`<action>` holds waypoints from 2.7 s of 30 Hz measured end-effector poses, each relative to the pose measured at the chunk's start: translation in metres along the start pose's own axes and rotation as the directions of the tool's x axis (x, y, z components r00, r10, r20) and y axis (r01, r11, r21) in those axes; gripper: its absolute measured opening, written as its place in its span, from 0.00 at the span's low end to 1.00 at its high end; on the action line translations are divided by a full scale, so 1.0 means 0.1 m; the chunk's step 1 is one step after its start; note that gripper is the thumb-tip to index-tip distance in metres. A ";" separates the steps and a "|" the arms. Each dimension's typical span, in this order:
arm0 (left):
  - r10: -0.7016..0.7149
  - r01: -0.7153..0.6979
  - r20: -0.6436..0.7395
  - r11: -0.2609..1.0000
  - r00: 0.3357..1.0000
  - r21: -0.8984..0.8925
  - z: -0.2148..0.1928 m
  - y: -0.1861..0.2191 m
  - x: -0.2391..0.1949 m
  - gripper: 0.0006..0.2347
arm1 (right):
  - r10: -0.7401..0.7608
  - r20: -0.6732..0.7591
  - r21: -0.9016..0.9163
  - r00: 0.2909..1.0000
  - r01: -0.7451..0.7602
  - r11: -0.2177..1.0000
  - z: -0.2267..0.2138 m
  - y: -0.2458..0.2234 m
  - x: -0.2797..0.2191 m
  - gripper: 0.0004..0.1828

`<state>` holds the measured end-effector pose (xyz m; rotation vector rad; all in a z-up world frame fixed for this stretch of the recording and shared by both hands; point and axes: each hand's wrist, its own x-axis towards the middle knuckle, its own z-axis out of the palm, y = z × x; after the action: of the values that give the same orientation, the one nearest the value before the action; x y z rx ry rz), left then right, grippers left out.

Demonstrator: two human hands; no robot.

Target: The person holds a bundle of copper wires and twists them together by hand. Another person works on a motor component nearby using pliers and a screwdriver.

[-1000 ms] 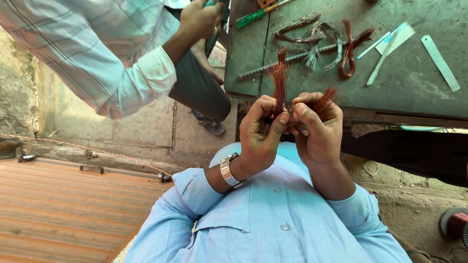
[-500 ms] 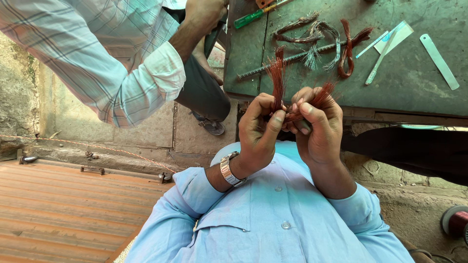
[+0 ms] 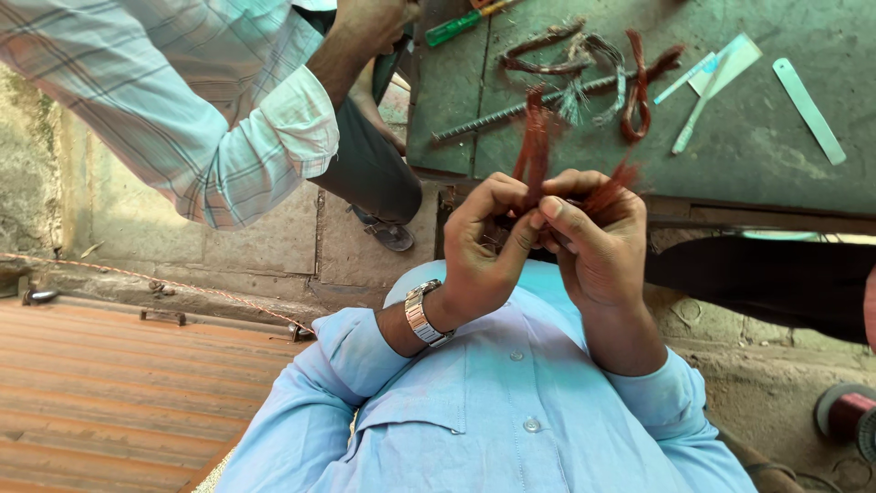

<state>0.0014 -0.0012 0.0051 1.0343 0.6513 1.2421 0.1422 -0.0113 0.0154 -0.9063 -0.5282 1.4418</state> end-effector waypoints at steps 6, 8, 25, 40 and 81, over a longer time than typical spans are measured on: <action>-0.002 0.001 0.017 0.999 1.000 0.037 0.00 0.00 0.08 0.03 | -0.013 0.022 0.039 1.000 0.012 0.999 -0.04 0.00 0.09 0.05; 0.004 -0.005 0.011 1.000 1.000 0.024 0.00 -0.01 0.11 0.03 | -0.016 0.029 0.045 0.999 0.014 0.999 -0.04 0.00 0.12 0.05; -0.045 0.044 0.020 0.999 0.999 0.017 0.00 -0.04 0.20 0.03 | -0.006 0.019 -0.004 1.000 0.006 1.000 -0.08 -0.06 0.20 0.05; -0.048 0.049 -0.008 0.994 0.999 0.095 -0.03 0.02 0.16 0.03 | -0.036 0.018 -0.020 0.999 0.037 0.999 -0.03 -0.01 0.16 0.05; -0.036 0.037 -0.102 0.999 0.994 0.013 -0.15 0.03 -0.08 0.04 | -0.061 0.076 0.203 0.995 0.044 0.978 0.12 0.22 0.01 0.09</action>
<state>-0.0148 -0.0051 0.0003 0.9723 0.7558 1.2656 0.1191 -0.0101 0.0050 -0.6706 -0.4542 1.4599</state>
